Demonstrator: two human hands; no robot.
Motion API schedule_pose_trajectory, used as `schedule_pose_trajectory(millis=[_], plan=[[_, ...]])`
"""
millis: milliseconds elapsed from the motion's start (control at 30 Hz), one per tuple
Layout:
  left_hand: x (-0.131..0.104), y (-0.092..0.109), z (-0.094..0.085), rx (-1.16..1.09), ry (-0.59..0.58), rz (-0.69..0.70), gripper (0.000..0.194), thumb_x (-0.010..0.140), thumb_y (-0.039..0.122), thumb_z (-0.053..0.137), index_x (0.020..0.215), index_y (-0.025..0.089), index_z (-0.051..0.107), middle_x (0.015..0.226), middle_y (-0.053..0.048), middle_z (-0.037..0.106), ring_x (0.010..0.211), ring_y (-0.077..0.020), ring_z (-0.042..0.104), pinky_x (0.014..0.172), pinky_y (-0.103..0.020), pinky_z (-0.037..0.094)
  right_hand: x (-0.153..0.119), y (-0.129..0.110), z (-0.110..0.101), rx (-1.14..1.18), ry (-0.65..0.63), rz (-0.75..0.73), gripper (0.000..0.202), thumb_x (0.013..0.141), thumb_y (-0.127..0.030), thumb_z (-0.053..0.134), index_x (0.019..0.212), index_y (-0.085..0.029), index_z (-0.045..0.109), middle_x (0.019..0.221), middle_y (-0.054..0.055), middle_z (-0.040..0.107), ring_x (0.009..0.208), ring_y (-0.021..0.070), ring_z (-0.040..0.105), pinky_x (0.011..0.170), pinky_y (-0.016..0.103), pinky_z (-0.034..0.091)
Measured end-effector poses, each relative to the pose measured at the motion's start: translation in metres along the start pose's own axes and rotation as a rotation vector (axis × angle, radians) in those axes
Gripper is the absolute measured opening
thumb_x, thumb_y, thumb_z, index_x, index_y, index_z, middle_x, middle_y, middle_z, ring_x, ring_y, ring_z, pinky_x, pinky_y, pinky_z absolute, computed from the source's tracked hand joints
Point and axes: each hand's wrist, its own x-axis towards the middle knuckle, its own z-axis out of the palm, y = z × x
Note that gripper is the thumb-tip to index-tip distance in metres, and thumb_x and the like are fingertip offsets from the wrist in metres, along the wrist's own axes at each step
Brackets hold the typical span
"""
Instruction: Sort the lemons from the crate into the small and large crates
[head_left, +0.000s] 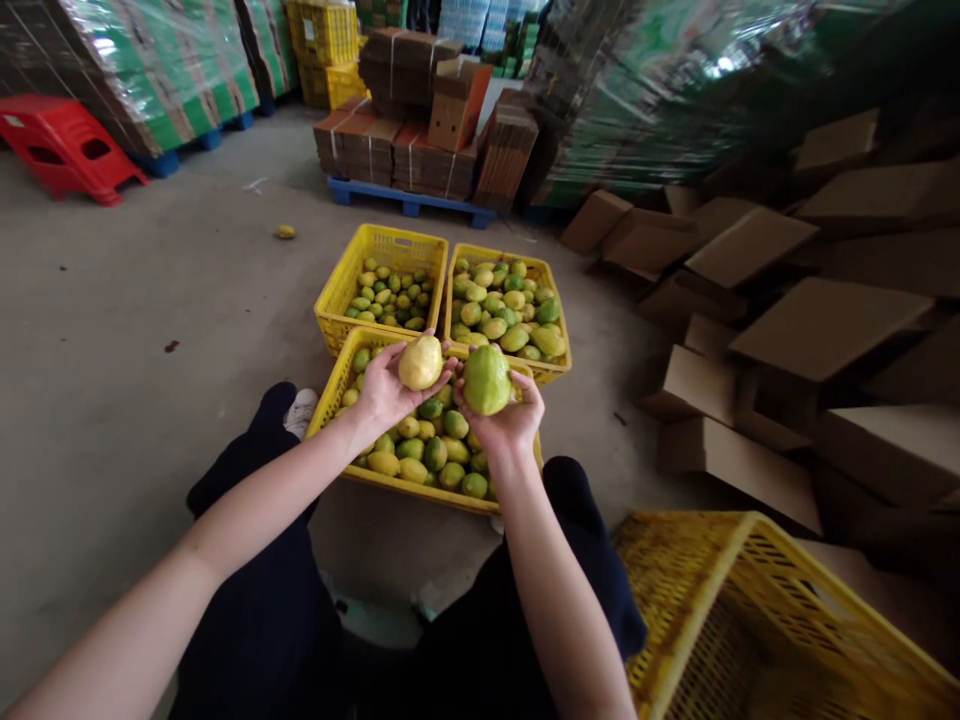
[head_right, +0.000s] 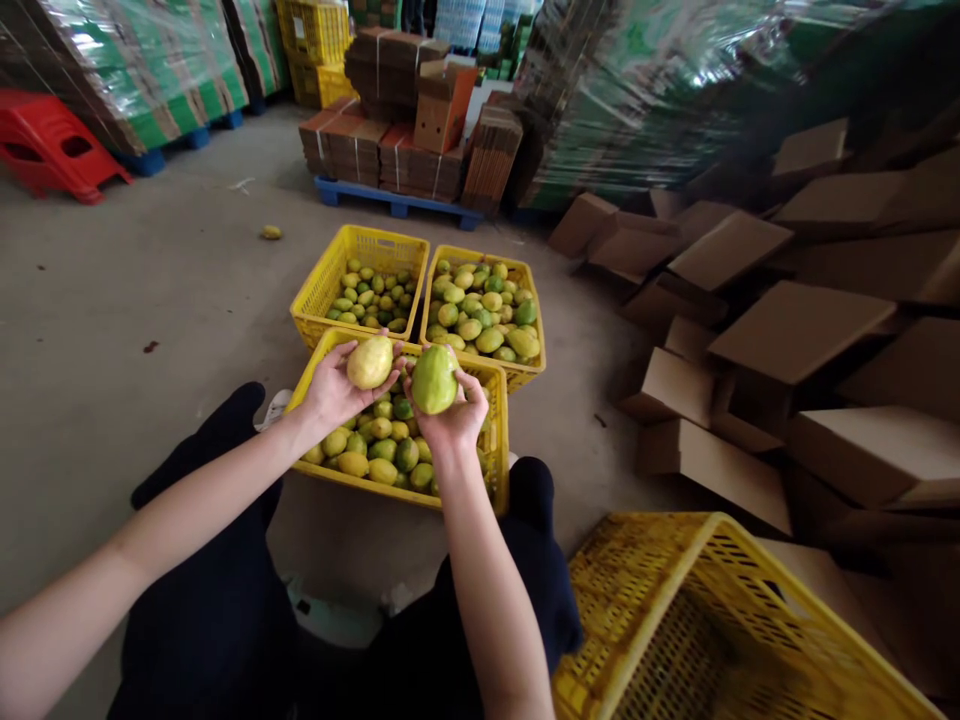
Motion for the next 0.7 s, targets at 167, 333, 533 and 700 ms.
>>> schedule_pose_trajectory(millis=[167,333,533,700], plan=[[-0.007,0.007,0.002,-0.055,-0.026,-0.041,0.044,0.101,0.038,0.033,0.118,0.016,0.066,0.083,-0.005,0.074,0.065,-0.0174,0.070,0.056,-0.027,0.058,-0.009,0.005,0.014,-0.184,-0.110,-0.061,0.033,0.078,-0.038,0.060,0.108,-0.027,0.065,0.103,0.002,0.075,0.088,0.0220,0.073,0.069,0.035,0.062],[-0.010,0.011,0.004,-0.029,-0.014,-0.062,0.035,0.097,0.030,0.036,0.102,0.016,0.068,0.075,-0.005,0.071,0.061,-0.0189,0.068,0.053,-0.029,0.056,-0.010,0.008,0.016,-0.347,-0.117,-0.055,0.032,0.077,-0.046,0.060,0.100,-0.025,0.066,0.094,0.005,0.074,0.093,0.0258,0.072,0.068,0.040,0.063],[-0.012,0.011,0.005,0.014,-0.021,-0.081,0.028,0.092,0.025,0.041,0.086,0.016,0.066,0.070,-0.005,0.069,0.055,-0.0181,0.065,0.050,-0.028,0.054,-0.007,0.010,0.013,-0.341,-0.120,-0.048,0.030,0.077,-0.046,0.059,0.097,-0.025,0.066,0.092,0.004,0.074,0.093,0.0260,0.072,0.069,0.040,0.063],[-0.012,0.009,0.007,0.014,-0.015,-0.062,0.027,0.092,0.023,0.041,0.081,0.016,0.064,0.069,-0.004,0.068,0.053,-0.0162,0.064,0.049,-0.027,0.054,-0.007,0.008,0.014,-0.354,-0.105,-0.043,0.030,0.077,-0.044,0.060,0.097,-0.023,0.067,0.091,0.005,0.075,0.094,0.0263,0.072,0.072,0.040,0.063]])
